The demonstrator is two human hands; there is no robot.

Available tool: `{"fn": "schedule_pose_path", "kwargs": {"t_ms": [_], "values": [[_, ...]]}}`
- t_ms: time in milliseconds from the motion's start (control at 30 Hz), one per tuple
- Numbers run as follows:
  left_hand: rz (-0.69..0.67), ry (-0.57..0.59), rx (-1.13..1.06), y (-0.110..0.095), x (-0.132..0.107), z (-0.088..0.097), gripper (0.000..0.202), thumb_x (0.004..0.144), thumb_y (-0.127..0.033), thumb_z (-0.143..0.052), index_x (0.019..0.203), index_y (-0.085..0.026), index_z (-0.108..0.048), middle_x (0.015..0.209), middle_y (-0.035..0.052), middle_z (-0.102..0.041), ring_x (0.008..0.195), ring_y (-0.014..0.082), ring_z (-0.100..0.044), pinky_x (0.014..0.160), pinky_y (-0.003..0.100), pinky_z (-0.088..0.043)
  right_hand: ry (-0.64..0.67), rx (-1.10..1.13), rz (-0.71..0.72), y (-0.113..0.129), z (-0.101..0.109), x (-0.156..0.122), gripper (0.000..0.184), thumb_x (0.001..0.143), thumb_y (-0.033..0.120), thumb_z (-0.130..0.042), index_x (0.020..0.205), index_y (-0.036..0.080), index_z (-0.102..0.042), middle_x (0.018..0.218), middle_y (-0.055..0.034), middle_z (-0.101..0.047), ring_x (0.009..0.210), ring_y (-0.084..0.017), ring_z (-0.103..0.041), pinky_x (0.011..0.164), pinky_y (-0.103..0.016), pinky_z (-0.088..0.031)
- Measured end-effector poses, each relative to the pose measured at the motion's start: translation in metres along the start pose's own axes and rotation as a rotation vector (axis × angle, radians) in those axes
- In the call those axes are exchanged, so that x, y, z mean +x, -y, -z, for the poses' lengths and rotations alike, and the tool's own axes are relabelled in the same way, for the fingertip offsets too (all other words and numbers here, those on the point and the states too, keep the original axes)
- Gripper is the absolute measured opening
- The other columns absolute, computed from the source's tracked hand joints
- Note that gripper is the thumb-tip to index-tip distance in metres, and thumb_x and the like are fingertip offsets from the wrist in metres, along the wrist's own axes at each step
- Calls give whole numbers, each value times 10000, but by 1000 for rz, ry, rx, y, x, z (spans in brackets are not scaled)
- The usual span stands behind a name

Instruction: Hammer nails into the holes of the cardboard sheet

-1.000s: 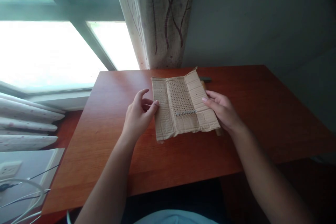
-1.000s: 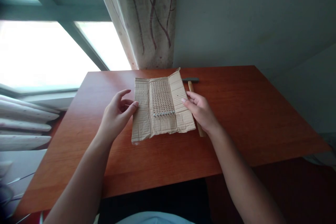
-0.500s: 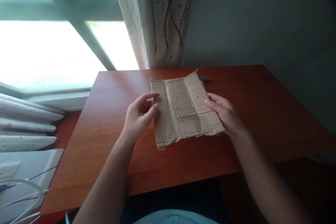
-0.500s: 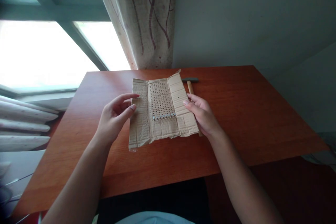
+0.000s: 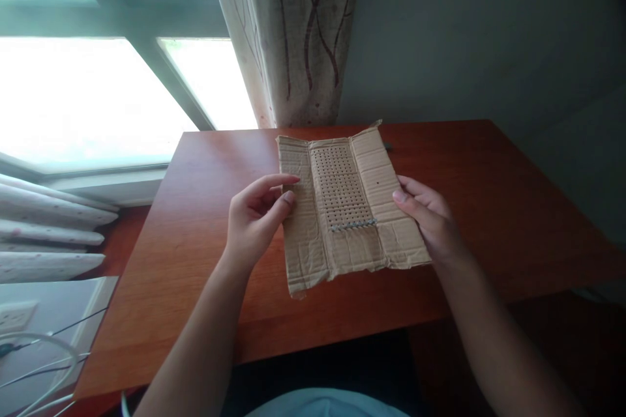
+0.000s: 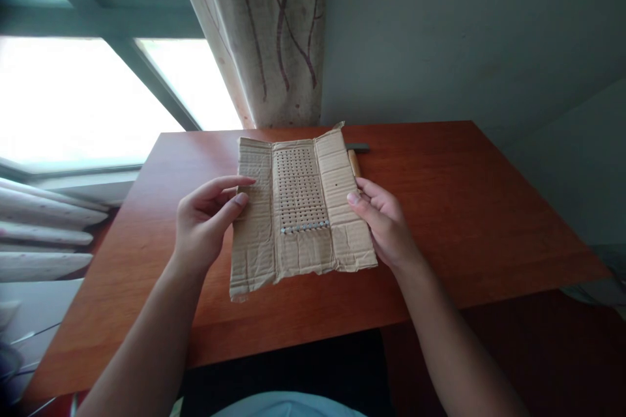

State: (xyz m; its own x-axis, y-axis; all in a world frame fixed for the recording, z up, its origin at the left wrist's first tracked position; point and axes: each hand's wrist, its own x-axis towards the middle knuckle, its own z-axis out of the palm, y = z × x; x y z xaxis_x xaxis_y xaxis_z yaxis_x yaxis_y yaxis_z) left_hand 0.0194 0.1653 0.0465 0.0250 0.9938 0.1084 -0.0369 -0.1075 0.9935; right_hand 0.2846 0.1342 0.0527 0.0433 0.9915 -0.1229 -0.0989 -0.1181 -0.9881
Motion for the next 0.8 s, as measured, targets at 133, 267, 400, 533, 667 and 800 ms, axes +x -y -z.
{"fn": "schedule_pose_path", "kwargs": {"t_ms": [133, 267, 400, 533, 667, 800], "values": [[43, 33, 94, 6, 4, 1, 267, 843, -354, -739, 1026, -161, -756, 612, -16, -538, 543, 98, -426, 502, 230, -316, 24, 6, -39, -11, 2, 5, 380, 846, 488, -724, 1140, 246, -709, 1058, -76, -790, 944, -283, -752, 771, -403, -609], [-36, 50, 258, 17, 8, 4, 277, 867, -316, -692, 1105, -179, -728, 590, -53, -417, 525, 90, -351, 487, 235, -268, 44, 7, -49, -24, 4, 11, 381, 848, 483, -739, 1152, 255, -702, 1070, -65, -789, 902, -253, -750, 788, -391, -605], [-50, 61, 345, 23, 9, 7, 373, 856, -285, -677, 1220, -201, -675, 587, -67, -439, 514, 99, -392, 487, 238, -306, 44, -20, -59, -27, 5, 14, 411, 843, 513, -735, 1154, 248, -693, 1069, -71, -786, 909, -257, -748, 783, -393, -608], [-48, 51, 342, 26, 9, 8, 483, 835, -262, -681, 1312, -213, -621, 637, -54, -553, 540, 117, -498, 520, 246, -385, 51, 13, -82, -27, 6, 14, 420, 843, 497, -734, 1176, 245, -683, 1094, -71, -781, 946, -260, -746, 795, -391, -611], [31, 28, 278, 29, 11, 8, 673, 837, -300, -709, 1462, -222, -472, 877, 9, -685, 632, 127, -611, 586, 256, -471, 73, 27, -94, -25, 7, 13, 423, 852, 485, -727, 1196, 244, -680, 1126, -69, -776, 1012, -274, -737, 826, -399, -611], [158, 39, 149, 25, 12, 5, 728, 835, -401, -748, 1458, -185, -442, 1102, 94, -711, 838, 180, -696, 735, 305, -559, 120, -10, -99, -25, 7, 12, 414, 883, 527, -682, 1181, 241, -697, 1114, -65, -783, 1051, -280, -730, 832, -385, -607]]}}
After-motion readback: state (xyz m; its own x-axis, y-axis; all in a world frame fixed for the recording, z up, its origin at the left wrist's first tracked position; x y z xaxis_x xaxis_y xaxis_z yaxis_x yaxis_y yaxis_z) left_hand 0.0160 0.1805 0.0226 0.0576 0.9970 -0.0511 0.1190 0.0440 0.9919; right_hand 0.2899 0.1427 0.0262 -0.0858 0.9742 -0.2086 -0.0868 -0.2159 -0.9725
